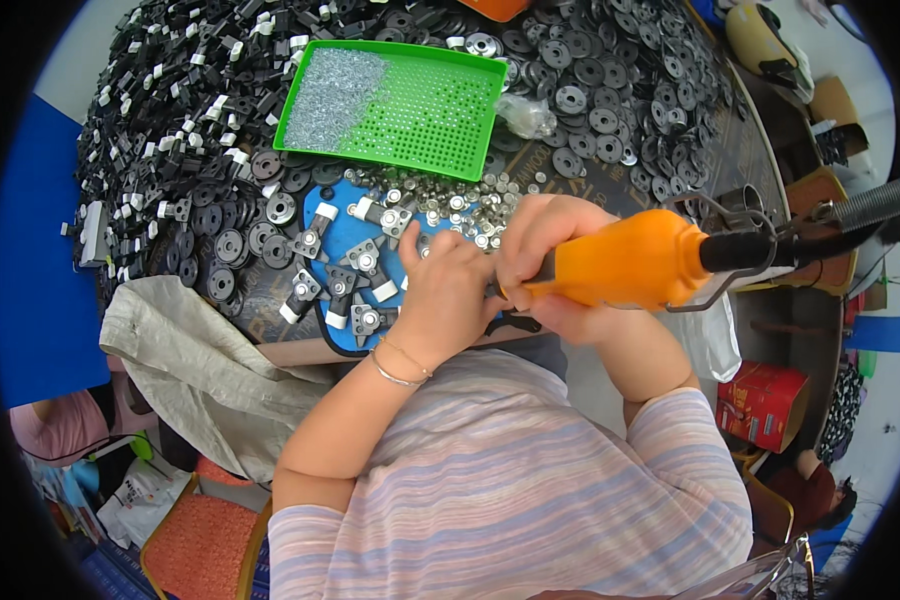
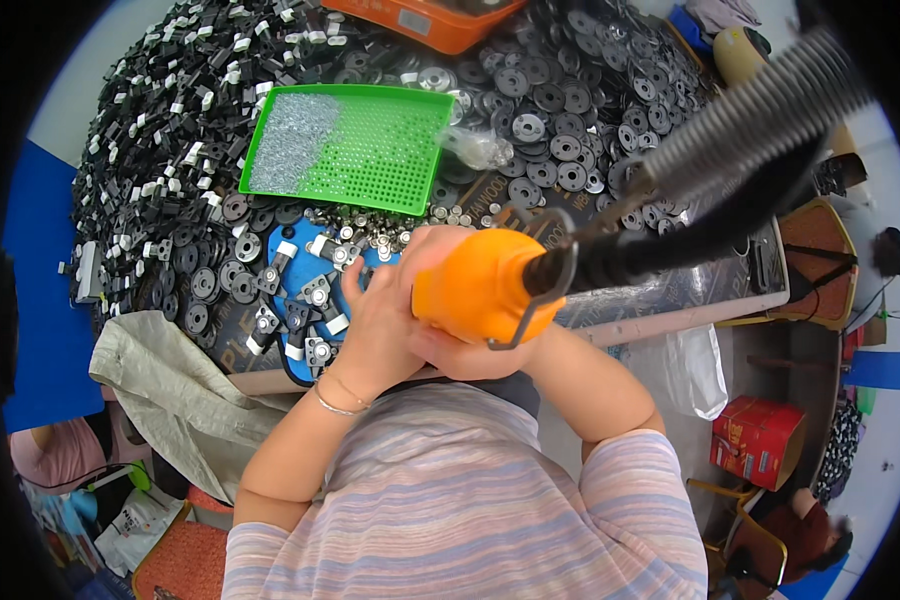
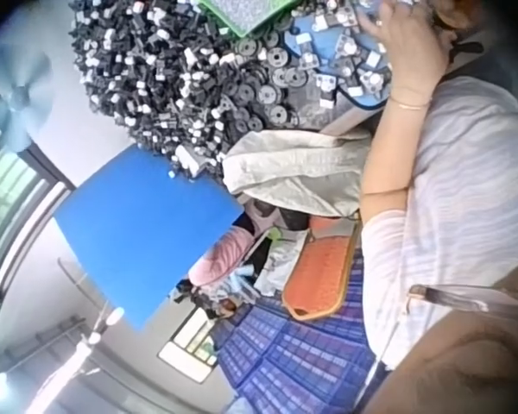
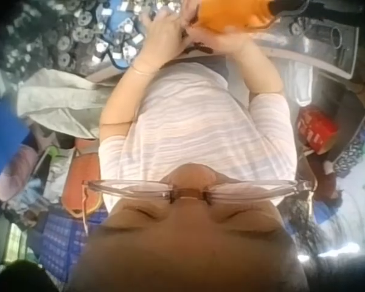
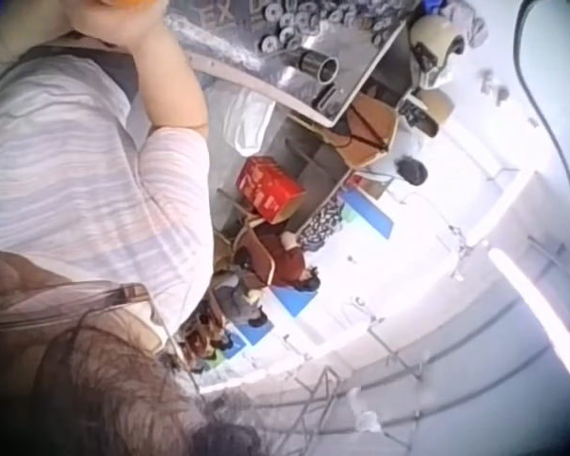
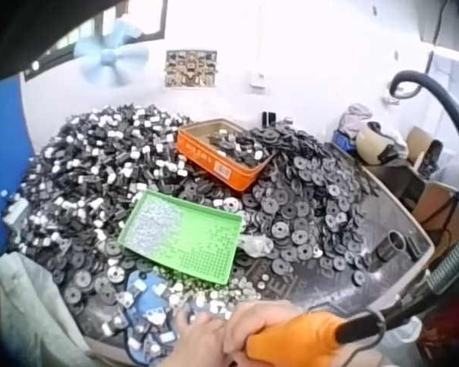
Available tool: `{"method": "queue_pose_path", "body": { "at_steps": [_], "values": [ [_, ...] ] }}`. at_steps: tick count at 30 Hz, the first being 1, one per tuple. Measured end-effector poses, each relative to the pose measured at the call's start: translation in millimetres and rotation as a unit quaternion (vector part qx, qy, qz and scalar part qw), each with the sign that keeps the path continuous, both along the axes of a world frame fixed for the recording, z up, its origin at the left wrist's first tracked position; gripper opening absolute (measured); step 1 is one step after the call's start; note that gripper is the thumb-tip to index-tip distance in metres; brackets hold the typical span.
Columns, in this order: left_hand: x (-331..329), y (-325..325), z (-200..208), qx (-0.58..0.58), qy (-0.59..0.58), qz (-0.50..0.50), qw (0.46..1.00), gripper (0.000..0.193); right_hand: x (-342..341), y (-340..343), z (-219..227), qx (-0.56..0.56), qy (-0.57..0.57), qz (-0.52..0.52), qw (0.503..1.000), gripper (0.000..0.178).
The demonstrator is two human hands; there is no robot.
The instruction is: Assembling small plastic and metal components using an electric screwdriver on a workbench.
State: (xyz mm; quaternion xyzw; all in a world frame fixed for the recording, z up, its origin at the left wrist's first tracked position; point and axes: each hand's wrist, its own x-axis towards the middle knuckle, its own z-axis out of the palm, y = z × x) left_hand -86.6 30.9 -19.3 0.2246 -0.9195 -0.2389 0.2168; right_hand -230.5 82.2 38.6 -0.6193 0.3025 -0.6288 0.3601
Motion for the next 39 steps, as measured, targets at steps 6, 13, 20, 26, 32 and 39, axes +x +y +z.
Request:
{"method": "queue_pose_path", "body": {
  "at_steps": [6, 13, 20, 26, 32, 39],
  "values": [
    [3, -1, 2, 0.013, -0.057, -0.017, 0.998, 0.039, -27, -17, 27, -0.035, -0.119, 0.069, 0.990, 0.033],
    [4, 0, 0, 0.019, -0.052, -0.018, 0.998, 0.043, -33, -70, 19, -0.104, -0.084, -0.103, 0.986, 0.025],
    [4, 2, 1, 0.033, -0.043, -0.009, 0.998, 0.044, -32, -113, -4, -0.091, -0.046, -0.174, 0.979, 0.021],
    [3, -1, 0, 0.042, -0.040, -0.010, 0.998, 0.045, -34, -121, -8, -0.080, -0.047, -0.181, 0.979, 0.020],
    [3, -2, 0, 0.042, -0.031, -0.010, 0.999, 0.045, -32, -124, -7, -0.097, -0.057, -0.194, 0.974, 0.019],
    [3, 1, 1, 0.045, -0.034, -0.008, 0.998, 0.044, -38, -128, -13, -0.110, -0.050, -0.206, 0.971, 0.018]
  ]
}}
